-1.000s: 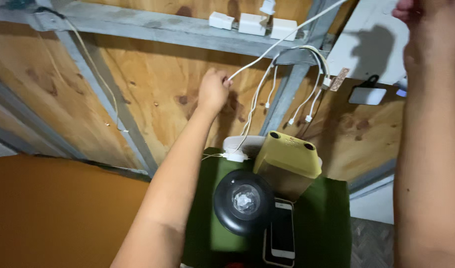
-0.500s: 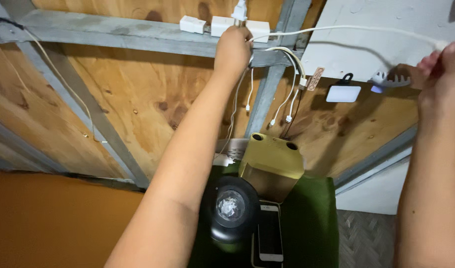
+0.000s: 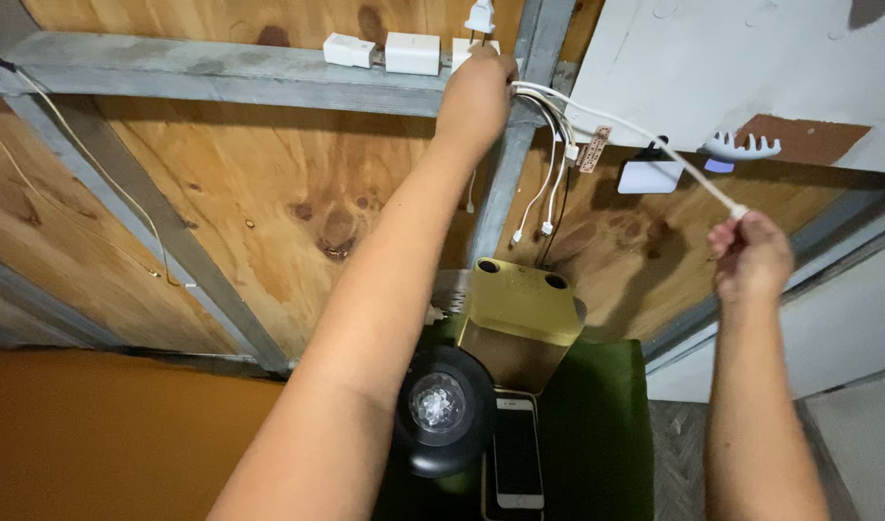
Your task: The person connects multiple white charging adapters and cables to a wall-mounted power strip and a yellow portable power bank. They plug a smartphone into one of the cables and place it on a green cushion. The person then moves to a nearby chair and opens a white remote control to replace its batteries.
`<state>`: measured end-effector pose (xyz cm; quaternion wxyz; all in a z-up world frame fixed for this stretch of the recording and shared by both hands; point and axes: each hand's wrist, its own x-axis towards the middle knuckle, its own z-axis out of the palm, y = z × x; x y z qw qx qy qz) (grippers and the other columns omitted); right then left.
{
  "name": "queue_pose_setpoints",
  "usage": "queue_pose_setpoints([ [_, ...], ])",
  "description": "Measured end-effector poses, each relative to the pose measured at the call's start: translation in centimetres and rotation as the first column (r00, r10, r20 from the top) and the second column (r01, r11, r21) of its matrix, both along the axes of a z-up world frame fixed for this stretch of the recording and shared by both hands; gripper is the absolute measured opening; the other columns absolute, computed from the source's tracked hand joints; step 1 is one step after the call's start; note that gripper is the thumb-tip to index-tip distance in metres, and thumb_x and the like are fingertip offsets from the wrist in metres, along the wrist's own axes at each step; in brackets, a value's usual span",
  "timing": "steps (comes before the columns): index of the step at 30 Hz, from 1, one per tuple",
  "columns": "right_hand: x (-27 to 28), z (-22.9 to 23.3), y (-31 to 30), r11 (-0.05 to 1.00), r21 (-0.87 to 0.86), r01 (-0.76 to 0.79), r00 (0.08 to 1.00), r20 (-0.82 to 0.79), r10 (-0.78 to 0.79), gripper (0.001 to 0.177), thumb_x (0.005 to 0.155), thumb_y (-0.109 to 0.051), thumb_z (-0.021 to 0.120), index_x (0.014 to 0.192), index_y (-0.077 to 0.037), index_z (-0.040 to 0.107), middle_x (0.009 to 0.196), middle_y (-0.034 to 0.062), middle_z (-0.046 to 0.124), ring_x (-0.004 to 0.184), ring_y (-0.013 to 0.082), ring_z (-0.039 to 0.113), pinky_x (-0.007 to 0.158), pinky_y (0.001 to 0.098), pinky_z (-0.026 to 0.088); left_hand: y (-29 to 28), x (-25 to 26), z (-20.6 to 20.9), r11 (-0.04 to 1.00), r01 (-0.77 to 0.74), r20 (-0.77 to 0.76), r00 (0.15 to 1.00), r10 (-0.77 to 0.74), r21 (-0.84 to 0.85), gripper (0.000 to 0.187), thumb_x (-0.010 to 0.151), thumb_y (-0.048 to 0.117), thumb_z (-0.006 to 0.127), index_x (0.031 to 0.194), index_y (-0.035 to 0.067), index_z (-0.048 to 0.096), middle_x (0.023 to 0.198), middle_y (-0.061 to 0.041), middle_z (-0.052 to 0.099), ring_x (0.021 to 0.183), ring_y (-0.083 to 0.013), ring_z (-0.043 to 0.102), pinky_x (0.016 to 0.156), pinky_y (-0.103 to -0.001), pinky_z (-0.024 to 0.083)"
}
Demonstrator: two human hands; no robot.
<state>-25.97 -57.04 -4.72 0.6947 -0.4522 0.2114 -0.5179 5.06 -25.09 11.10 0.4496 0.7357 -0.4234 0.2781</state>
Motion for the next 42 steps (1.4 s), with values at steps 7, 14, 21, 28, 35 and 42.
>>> queue_pose_setpoints([
  [7, 0.9, -7.5, 0.8, 0.985, 0.124, -0.117, 0.993, 0.003, 0.118, 0.019, 0.108, -0.004, 0.05, 0.126, -0.004, 0.053, 0.091, 0.0132, 0.065, 0.069, 0.0193, 0.063, 0.059, 0.0326, 0.058, 0.0, -0.8, -0.9, 0.998, -0.023, 0.042, 0.999, 0.021, 0.052, 0.014, 0.082, 0.003, 0.065, 0.093, 0.007, 0.073, 0.099, -0.016, 0.072, 0.097, -0.0404, 0.066, 0.084, -0.051, 0.052],
  [14, 2.8, -11.3, 3.3, 0.971, 0.158, -0.177, 0.86, -0.456, 0.231, 0.035, 0.096, -0.002, 0.057, 0.13, -0.011, 0.055, 0.094, 0.0089, 0.067, 0.075, 0.0189, 0.067, 0.062, 0.0318, 0.057, 1.4, -1.4, -1.4, 0.981, -0.069, 0.092, 0.994, 0.053, 0.18, 0.025, 0.08, 0.0, 0.063, 0.096, 0.012, 0.078, 0.104, -0.011, 0.075, 0.101, -0.0331, 0.067, 0.093, -0.048, 0.049],
  [21, 5.8, -15.6, 4.4, 0.857, -0.466, -0.218, 0.708, -0.68, -0.19, 0.02, 0.09, -0.013, 0.076, 0.107, -0.006, 0.069, 0.09, 0.0056, 0.07, 0.079, 0.0175, 0.064, 0.069, 0.0295, 0.052, 3.5, -2.5, -1.9, 0.989, -0.008, 0.09, 0.996, -0.005, 0.145, 0.021, 0.08, 0.005, 0.068, 0.098, 0.011, 0.077, 0.106, -0.009, 0.074, 0.106, -0.0336, 0.065, 0.093, -0.048, 0.046],
  [28, 7.6, -17.4, 3.8, 0.763, -0.573, -0.299, 0.56, -0.753, -0.345, 0.02, 0.09, -0.023, 0.077, 0.102, -0.007, 0.073, 0.087, 0.0091, 0.073, 0.078, 0.0194, 0.067, 0.074, 0.0331, 0.054, 8.5, -3.7, -4.8, 0.995, 0.024, 0.074, 0.997, -0.032, 0.095, 0.019, 0.078, 0.003, 0.068, 0.095, 0.01, 0.075, 0.102, -0.013, 0.067, 0.102, -0.0369, 0.062, 0.09, -0.048, 0.049],
  [35, 9.4, -16.9, 3.8, 0.753, -0.574, -0.322, 0.525, -0.77, -0.363, 0.022, 0.09, -0.027, 0.08, 0.103, -0.009, 0.077, 0.088, 0.0102, 0.074, 0.078, 0.0208, 0.069, 0.075, 0.0347, 0.054, 14.7, -3.8, -12.5, 0.986, 0.041, -0.166, 0.986, -0.014, 0.161, 0.013, 0.086, 0.004, 0.065, 0.095, 0.007, 0.074, 0.102, -0.015, 0.068, 0.102, -0.0366, 0.064, 0.089, -0.046, 0.051],
  [42, 9.7, -13.7, 6.6, 0.73, -0.635, -0.252, 0.654, -0.668, -0.356, 0.018, 0.094, -0.021, 0.074, 0.103, -0.007, 0.077, 0.092, 0.0106, 0.075, 0.084, 0.0213, 0.07, 0.079, 0.0347, 0.054, 18.5, -3.7, -22.1, 0.964, 0.044, -0.311, 0.95, 0.042, 0.263, 0.015, 0.085, 0.006, 0.066, 0.096, 0.01, 0.076, 0.097, -0.016, 0.073, 0.092, -0.036, 0.069, 0.083, -0.046, 0.054],
])
